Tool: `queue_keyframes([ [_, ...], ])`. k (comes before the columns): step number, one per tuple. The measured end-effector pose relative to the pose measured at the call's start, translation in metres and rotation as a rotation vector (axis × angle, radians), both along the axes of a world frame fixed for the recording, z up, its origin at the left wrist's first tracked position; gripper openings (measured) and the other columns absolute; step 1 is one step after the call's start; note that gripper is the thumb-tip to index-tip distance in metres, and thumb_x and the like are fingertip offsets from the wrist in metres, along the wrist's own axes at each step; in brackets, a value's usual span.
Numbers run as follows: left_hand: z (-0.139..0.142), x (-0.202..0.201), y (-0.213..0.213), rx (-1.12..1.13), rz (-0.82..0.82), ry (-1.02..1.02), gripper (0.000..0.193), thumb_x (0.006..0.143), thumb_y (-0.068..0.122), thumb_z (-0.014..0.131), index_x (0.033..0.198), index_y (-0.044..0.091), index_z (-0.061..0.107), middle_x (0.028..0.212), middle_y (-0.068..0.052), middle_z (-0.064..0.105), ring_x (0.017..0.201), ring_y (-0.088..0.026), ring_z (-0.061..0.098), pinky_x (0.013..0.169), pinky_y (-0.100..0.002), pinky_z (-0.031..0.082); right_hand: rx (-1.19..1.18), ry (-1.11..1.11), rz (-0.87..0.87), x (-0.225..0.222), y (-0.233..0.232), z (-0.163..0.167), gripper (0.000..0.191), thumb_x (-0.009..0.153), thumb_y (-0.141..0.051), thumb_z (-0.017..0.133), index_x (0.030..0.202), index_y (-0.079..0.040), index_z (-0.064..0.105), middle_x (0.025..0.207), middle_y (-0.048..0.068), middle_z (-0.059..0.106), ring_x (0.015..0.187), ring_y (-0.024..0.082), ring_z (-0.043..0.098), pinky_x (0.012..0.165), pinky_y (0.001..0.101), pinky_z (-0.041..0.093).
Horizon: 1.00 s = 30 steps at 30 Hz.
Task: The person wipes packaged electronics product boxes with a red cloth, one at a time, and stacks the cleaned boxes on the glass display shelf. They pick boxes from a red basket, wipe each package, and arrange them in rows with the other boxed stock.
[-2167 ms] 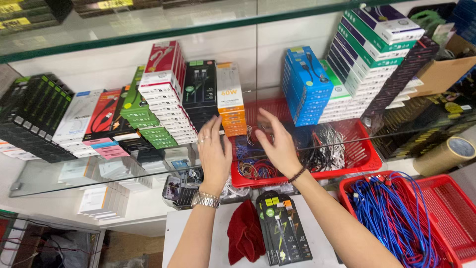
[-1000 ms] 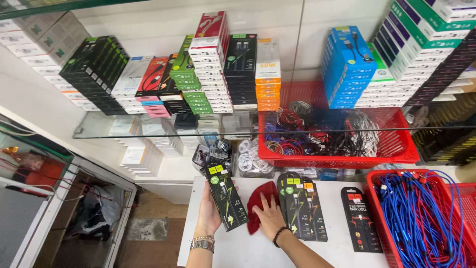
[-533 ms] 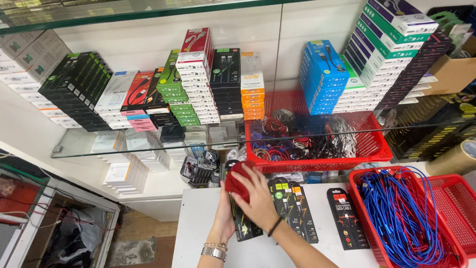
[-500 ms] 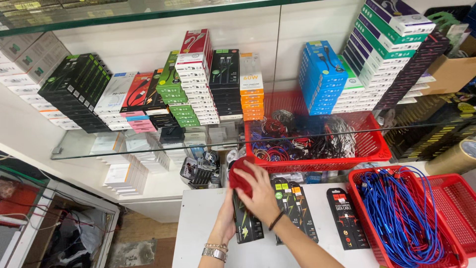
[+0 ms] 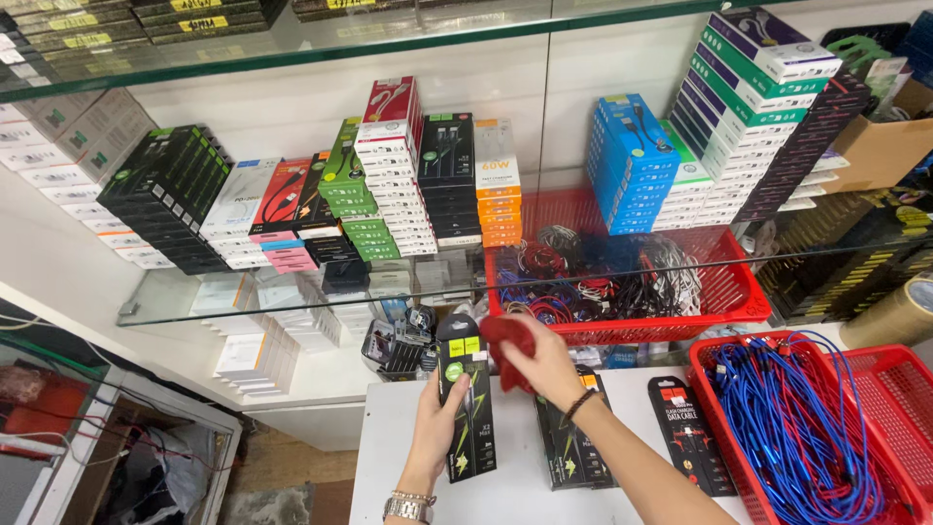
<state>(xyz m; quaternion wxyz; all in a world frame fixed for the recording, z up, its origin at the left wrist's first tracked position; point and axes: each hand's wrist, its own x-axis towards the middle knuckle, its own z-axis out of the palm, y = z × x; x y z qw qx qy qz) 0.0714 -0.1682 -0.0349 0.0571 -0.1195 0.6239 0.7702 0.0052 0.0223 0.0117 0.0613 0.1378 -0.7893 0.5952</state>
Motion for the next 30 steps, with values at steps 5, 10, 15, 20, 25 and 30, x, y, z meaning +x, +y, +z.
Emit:
queue_keyframes([
  [5,-0.005,-0.014,0.016,-0.125,0.024,0.336,0.065,0.101,0.015,0.063,0.159,0.008,0.033,0.157,-0.006,0.044,0.140,-0.015,0.041,0.109,-0.030,0.035,-0.779,-0.428,0.143,-0.016,-0.026,-0.017,0.053,0.095,-0.020,0.069,0.143,-0.003,0.053,0.139,0.013,0.061,0.123,0.020,0.059,0.102,0.0344,0.049],
  [10,0.009,-0.030,0.016,0.310,0.279,0.129,0.053,0.100,0.020,0.055,0.150,0.009,0.042,0.144,-0.007,0.050,0.128,-0.021,0.056,0.105,-0.039,0.048,-0.556,-0.268,0.178,0.018,-0.049,-0.033,0.067,0.089,-0.012,0.072,0.148,-0.008,0.039,0.136,0.006,0.063,0.122,0.013,0.061,0.103,0.0299,0.050],
  [15,0.030,-0.036,-0.019,0.543,0.280,0.028,0.054,0.097,0.029,0.055,0.145,0.006,0.047,0.125,-0.014,0.065,0.113,-0.031,0.062,0.095,-0.050,0.050,-0.404,-0.415,0.252,0.071,-0.022,-0.040,0.056,0.093,-0.011,0.072,0.143,-0.005,0.049,0.128,0.012,0.067,0.115,0.015,0.064,0.100,0.0313,0.052],
  [20,0.030,-0.034,-0.026,0.882,0.204,0.060,0.074,0.107,0.060,0.054,0.143,-0.006,0.049,0.122,-0.017,0.062,0.113,-0.029,0.061,0.098,-0.046,0.051,-0.082,-0.406,0.071,0.041,-0.006,-0.003,0.049,0.091,-0.022,0.071,0.136,-0.009,0.057,0.121,0.011,0.076,0.108,0.017,0.072,0.095,0.0300,0.056],
  [25,0.018,-0.039,0.018,0.887,0.317,-0.008,0.061,0.095,0.058,0.048,0.135,0.014,0.059,0.133,-0.005,0.066,0.121,-0.021,0.061,0.101,-0.038,0.048,-0.031,0.074,0.139,0.023,-0.065,0.020,0.052,0.092,-0.019,0.072,0.140,-0.009,0.056,0.142,0.016,0.059,0.128,0.027,0.058,0.108,0.0370,0.045],
  [30,0.006,-0.046,-0.016,0.802,0.272,0.054,0.057,0.101,0.054,0.057,0.129,0.005,0.062,0.125,-0.009,0.065,0.114,-0.024,0.062,0.098,-0.039,0.050,0.168,0.269,0.167,0.067,-0.044,0.007,0.053,0.085,-0.007,0.071,0.137,-0.008,0.061,0.137,0.019,0.060,0.132,0.040,0.055,0.113,0.0427,0.040],
])
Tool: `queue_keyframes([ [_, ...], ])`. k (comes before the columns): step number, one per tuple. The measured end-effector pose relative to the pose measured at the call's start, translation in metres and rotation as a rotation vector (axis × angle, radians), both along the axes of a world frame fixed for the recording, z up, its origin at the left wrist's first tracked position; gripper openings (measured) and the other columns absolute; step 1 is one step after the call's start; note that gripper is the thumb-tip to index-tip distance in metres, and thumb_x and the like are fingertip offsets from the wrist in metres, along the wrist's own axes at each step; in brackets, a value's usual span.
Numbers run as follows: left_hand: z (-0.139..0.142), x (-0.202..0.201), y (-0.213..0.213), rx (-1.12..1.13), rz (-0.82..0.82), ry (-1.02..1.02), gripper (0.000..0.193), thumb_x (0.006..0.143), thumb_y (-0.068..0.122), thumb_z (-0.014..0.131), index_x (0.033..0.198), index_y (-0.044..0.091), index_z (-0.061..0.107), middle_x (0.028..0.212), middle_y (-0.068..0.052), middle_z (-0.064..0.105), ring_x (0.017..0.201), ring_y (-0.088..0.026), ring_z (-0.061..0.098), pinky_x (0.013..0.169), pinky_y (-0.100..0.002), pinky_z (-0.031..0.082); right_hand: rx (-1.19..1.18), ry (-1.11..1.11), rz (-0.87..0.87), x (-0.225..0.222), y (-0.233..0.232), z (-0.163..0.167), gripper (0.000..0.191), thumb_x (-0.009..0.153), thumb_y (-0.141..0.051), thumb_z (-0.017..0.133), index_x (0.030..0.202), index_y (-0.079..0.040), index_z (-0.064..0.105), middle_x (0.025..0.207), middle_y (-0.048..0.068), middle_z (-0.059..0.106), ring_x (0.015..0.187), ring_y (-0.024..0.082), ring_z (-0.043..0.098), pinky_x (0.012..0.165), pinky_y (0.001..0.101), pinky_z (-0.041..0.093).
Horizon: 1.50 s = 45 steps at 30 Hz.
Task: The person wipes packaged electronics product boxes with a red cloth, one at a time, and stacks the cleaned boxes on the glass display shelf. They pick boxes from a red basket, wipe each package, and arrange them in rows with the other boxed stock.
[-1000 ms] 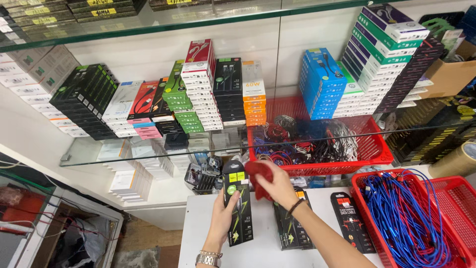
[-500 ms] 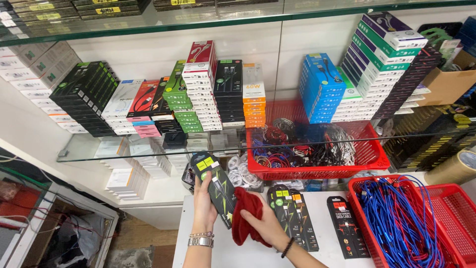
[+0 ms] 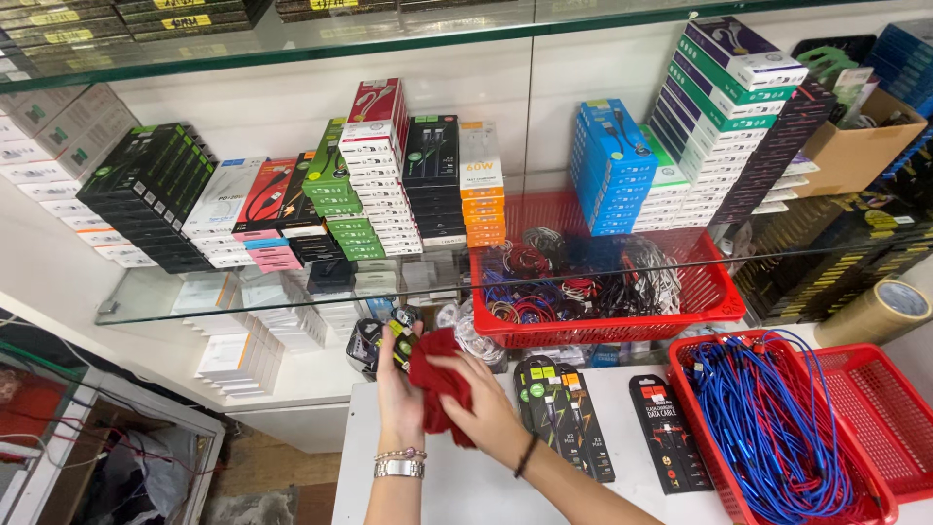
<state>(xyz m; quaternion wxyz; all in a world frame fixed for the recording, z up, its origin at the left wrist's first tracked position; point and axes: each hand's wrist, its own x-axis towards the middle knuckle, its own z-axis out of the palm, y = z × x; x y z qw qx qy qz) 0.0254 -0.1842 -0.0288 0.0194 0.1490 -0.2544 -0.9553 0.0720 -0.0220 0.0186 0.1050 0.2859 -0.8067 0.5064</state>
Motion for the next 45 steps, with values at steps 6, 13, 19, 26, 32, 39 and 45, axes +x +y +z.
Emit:
queue_keyframes([
  [6,-0.001,0.007,-0.003,-0.118,0.067,-0.098,0.058,0.099,0.061,0.053,0.122,0.008,0.064,0.109,-0.007,0.070,0.094,-0.019,0.065,0.083,-0.037,0.053,-0.206,-0.492,-0.012,-0.010,0.020,-0.019,0.053,0.091,-0.020,0.069,0.141,-0.009,0.056,0.140,0.011,0.065,0.127,0.023,0.065,0.108,0.0339,0.048],
  [13,0.024,0.010,0.025,-0.424,0.318,-0.145,0.050,0.103,0.045,0.051,0.119,0.001,0.066,0.102,-0.008,0.073,0.085,-0.017,0.070,0.073,-0.033,0.058,-0.311,-0.639,-0.049,-0.029,0.008,-0.076,0.072,0.087,-0.024,0.080,0.145,-0.002,0.044,0.135,0.013,0.065,0.123,0.017,0.061,0.106,0.0302,0.047],
  [19,0.033,-0.007,0.002,-0.590,0.369,-0.085,0.053,0.110,0.046,0.049,0.110,-0.005,0.062,0.093,-0.011,0.072,0.075,-0.017,0.069,0.065,-0.033,0.057,0.223,-0.447,-0.142,0.011,0.038,-0.116,0.038,0.109,-0.026,0.066,0.141,-0.009,0.056,0.141,0.015,0.057,0.129,0.029,0.050,0.107,0.0396,0.040],
  [26,0.029,-0.063,0.074,-0.477,0.007,-0.072,0.059,0.107,0.047,0.046,0.121,-0.006,0.066,0.102,-0.013,0.073,0.084,-0.019,0.068,0.075,-0.034,0.055,-0.379,-0.707,0.095,-0.049,0.090,-0.040,0.063,0.095,-0.012,0.063,0.152,-0.012,0.036,0.127,0.010,0.069,0.113,0.015,0.067,0.097,0.0303,0.055],
  [32,0.033,-0.114,0.108,-1.697,-0.031,0.293,0.047,0.100,0.029,0.055,0.139,0.002,0.058,0.135,-0.021,0.064,0.129,-0.034,0.056,0.110,-0.041,0.042,-0.266,-0.468,-0.420,-0.130,0.139,-0.003,0.064,0.092,-0.020,0.069,0.149,-0.007,0.044,0.117,0.020,0.074,0.103,0.021,0.070,0.090,0.0325,0.055],
  [39,0.004,-0.142,0.127,-2.023,-0.031,0.463,0.052,0.097,0.010,0.049,0.146,-0.006,0.046,0.154,-0.025,0.044,0.143,-0.040,0.039,0.112,-0.048,0.035,0.181,-0.075,-0.406,-0.215,0.128,-0.036,0.069,0.085,-0.024,0.077,0.143,0.001,0.049,0.147,0.029,0.047,0.136,0.042,0.046,0.114,0.0446,0.039],
  [45,-0.010,-0.147,0.128,-2.186,-0.139,0.293,0.052,0.093,0.014,0.052,0.143,0.000,0.050,0.154,-0.017,0.044,0.144,-0.034,0.037,0.112,-0.050,0.034,0.672,0.040,-0.431,-0.241,0.119,-0.049,0.063,0.094,-0.027,0.063,0.148,-0.001,0.044,0.158,0.023,0.034,0.147,0.050,0.022,0.116,0.0677,0.016],
])
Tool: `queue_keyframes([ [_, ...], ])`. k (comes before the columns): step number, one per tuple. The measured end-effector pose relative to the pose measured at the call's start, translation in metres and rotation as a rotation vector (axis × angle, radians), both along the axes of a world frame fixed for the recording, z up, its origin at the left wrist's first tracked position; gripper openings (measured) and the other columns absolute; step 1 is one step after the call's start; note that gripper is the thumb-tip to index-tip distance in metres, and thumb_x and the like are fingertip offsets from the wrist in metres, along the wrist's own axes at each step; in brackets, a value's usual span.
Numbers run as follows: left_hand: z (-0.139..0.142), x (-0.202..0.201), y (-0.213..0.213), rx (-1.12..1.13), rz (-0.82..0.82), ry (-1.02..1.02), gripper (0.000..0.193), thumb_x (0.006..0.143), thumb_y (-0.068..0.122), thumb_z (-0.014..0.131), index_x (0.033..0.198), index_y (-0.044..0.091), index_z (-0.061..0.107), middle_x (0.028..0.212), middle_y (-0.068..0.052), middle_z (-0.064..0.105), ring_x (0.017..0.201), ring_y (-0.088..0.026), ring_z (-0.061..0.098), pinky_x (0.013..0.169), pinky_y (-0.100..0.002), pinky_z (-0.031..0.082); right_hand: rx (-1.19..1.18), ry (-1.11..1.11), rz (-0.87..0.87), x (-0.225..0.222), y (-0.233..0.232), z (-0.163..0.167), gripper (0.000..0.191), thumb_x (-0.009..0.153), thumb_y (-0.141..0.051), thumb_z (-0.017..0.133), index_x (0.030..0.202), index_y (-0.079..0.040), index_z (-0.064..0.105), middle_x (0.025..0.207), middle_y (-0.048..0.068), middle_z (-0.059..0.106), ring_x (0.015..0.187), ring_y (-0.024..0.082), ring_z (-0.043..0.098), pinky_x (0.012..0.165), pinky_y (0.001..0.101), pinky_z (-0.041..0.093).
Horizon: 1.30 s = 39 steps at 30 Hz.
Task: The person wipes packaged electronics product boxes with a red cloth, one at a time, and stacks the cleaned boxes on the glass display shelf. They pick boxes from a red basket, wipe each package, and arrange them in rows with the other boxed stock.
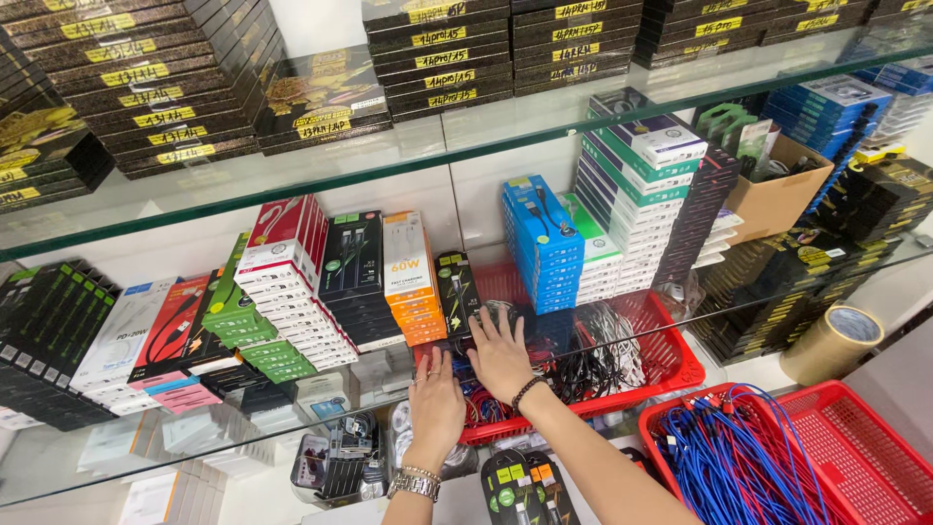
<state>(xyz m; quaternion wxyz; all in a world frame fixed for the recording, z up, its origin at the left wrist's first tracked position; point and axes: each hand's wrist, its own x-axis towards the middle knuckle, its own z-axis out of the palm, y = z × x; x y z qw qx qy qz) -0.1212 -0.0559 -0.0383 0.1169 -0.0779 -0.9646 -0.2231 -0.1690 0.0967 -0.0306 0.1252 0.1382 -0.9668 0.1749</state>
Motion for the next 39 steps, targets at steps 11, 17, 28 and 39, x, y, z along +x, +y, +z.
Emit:
queue_keyframes([
  [11,0.020,0.032,-0.021,0.651,0.050,0.208,0.031,0.105,0.020,0.051,0.124,0.004,0.069,0.123,-0.016,0.073,0.115,-0.028,0.067,0.100,-0.040,0.050,-0.611,0.118,0.067,0.066,-0.021,0.018,0.031,0.096,-0.012,0.057,0.126,-0.002,0.060,0.117,0.017,0.066,0.111,0.034,0.060,0.099,0.0469,0.048],
  [17,-0.006,0.088,-0.043,0.935,0.338,0.008,0.031,0.108,0.023,0.048,0.103,0.001,0.069,0.074,-0.008,0.074,0.065,-0.014,0.064,0.062,-0.031,0.051,-0.443,-0.448,0.245,0.183,-0.065,-0.078,0.020,0.099,-0.012,0.058,0.118,-0.007,0.065,0.111,0.017,0.074,0.101,0.033,0.071,0.090,0.0424,0.057],
  [28,-0.100,0.137,-0.072,0.978,0.489,0.144,0.021,0.107,0.015,0.050,0.110,0.000,0.063,0.086,-0.008,0.072,0.081,-0.013,0.068,0.077,-0.029,0.055,-0.472,-0.584,0.214,0.230,-0.056,-0.086,0.052,0.078,-0.002,0.065,0.127,-0.017,0.060,0.131,0.015,0.061,0.121,0.039,0.060,0.102,0.0446,0.051],
  [39,-0.084,0.178,0.076,0.199,0.296,-0.569,0.122,0.061,0.044,0.095,0.157,0.015,0.026,0.137,-0.022,0.049,0.126,-0.040,0.047,0.098,-0.048,0.045,-1.102,-0.293,-0.156,0.208,0.117,-0.010,0.051,0.085,0.006,0.066,0.134,-0.006,0.058,0.122,0.011,0.071,0.115,0.016,0.065,0.100,0.0300,0.050],
])
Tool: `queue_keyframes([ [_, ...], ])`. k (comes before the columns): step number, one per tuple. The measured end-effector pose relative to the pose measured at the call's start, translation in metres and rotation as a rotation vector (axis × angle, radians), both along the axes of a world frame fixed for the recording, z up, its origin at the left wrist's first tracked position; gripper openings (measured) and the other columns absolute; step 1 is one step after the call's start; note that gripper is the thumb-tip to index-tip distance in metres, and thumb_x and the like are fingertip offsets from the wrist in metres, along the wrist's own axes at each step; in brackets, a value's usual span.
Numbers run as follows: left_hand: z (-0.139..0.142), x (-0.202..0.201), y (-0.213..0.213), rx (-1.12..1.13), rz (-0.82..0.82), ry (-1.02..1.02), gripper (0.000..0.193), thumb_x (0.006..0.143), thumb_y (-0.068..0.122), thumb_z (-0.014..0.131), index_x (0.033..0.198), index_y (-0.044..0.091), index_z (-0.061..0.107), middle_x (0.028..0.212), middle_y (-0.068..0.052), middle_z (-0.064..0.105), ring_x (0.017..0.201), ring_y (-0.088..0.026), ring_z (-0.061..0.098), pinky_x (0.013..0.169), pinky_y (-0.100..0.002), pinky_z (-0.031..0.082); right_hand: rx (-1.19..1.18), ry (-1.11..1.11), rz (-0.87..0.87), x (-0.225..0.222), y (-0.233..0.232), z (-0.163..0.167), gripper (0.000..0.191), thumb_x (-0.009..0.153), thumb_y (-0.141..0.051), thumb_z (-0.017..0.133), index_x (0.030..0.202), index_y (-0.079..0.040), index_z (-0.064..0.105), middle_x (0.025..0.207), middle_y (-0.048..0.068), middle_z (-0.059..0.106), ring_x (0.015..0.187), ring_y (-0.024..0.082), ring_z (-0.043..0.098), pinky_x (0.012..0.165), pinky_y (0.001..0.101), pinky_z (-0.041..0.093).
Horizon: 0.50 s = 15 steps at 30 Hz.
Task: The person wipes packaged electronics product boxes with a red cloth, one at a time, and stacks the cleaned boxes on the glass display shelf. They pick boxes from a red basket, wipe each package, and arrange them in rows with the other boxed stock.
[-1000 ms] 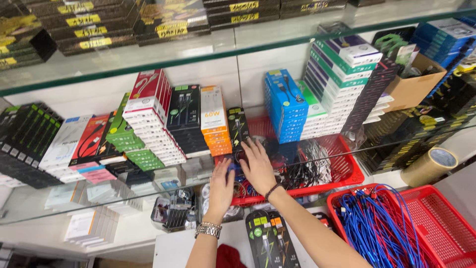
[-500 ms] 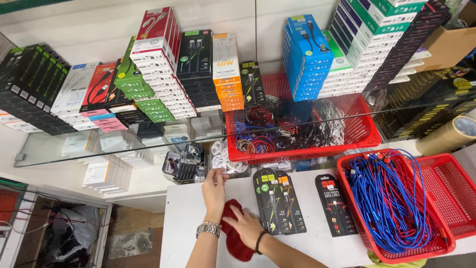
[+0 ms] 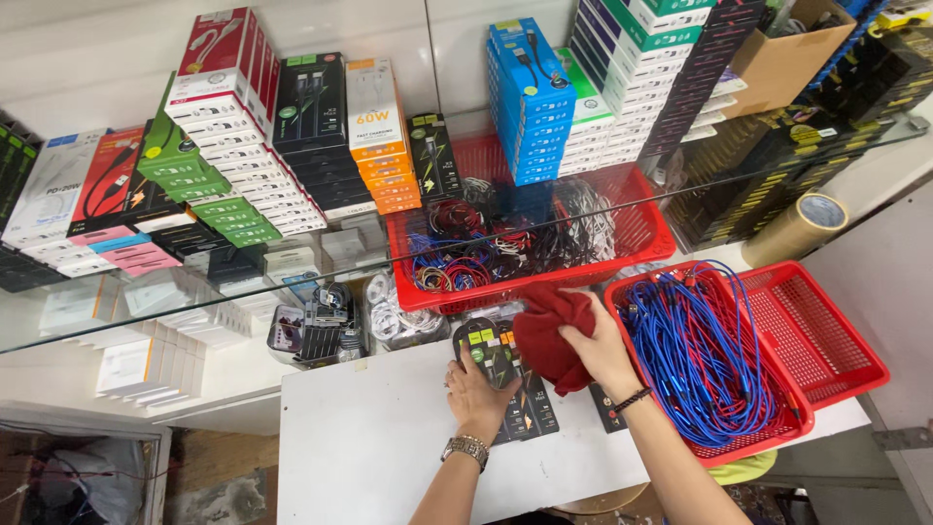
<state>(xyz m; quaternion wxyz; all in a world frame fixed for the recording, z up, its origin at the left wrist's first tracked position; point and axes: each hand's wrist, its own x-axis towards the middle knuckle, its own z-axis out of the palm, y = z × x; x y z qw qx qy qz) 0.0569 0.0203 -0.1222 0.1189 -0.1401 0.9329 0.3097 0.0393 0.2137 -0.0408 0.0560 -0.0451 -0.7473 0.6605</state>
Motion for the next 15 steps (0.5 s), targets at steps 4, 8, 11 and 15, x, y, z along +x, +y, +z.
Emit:
queue_keyframes([
  [4,0.002,-0.006,-0.008,0.128,0.062,-0.008,0.119,0.057,0.035,0.100,0.147,0.009,0.026,0.126,-0.022,0.056,0.123,-0.040,0.054,0.104,-0.044,0.047,-0.168,-0.055,-0.135,0.007,0.013,-0.004,0.051,0.087,0.001,0.067,0.137,-0.006,0.055,0.124,0.009,0.069,0.114,0.015,0.064,0.098,0.0306,0.051],
  [8,-0.026,-0.014,-0.024,0.371,0.143,-0.059,0.084,0.072,0.031,0.089,0.140,0.003,0.048,0.125,-0.020,0.070,0.118,-0.034,0.069,0.103,-0.041,0.054,-0.229,0.001,-0.043,0.025,-0.015,-0.007,0.053,0.089,-0.002,0.068,0.139,-0.005,0.052,0.131,0.010,0.066,0.120,0.017,0.062,0.103,0.0311,0.048],
  [11,-0.039,-0.016,-0.039,0.973,0.287,-0.016,0.064,0.084,0.022,0.074,0.141,0.007,0.051,0.132,-0.023,0.070,0.119,-0.037,0.069,0.098,-0.046,0.057,0.140,0.102,0.082,0.054,-0.061,-0.002,0.057,0.084,-0.010,0.073,0.138,-0.008,0.055,0.139,0.014,0.063,0.132,0.026,0.058,0.113,0.0376,0.042],
  [15,-0.030,-0.004,-0.058,1.777,0.318,-0.160,0.061,0.098,0.044,0.045,0.149,0.010,0.047,0.145,-0.011,0.060,0.130,-0.028,0.060,0.108,-0.045,0.050,0.544,0.119,0.280,0.067,-0.116,0.009,0.065,0.083,-0.021,0.079,0.142,-0.016,0.052,0.159,0.019,0.039,0.147,0.045,0.031,0.114,0.0510,0.027],
])
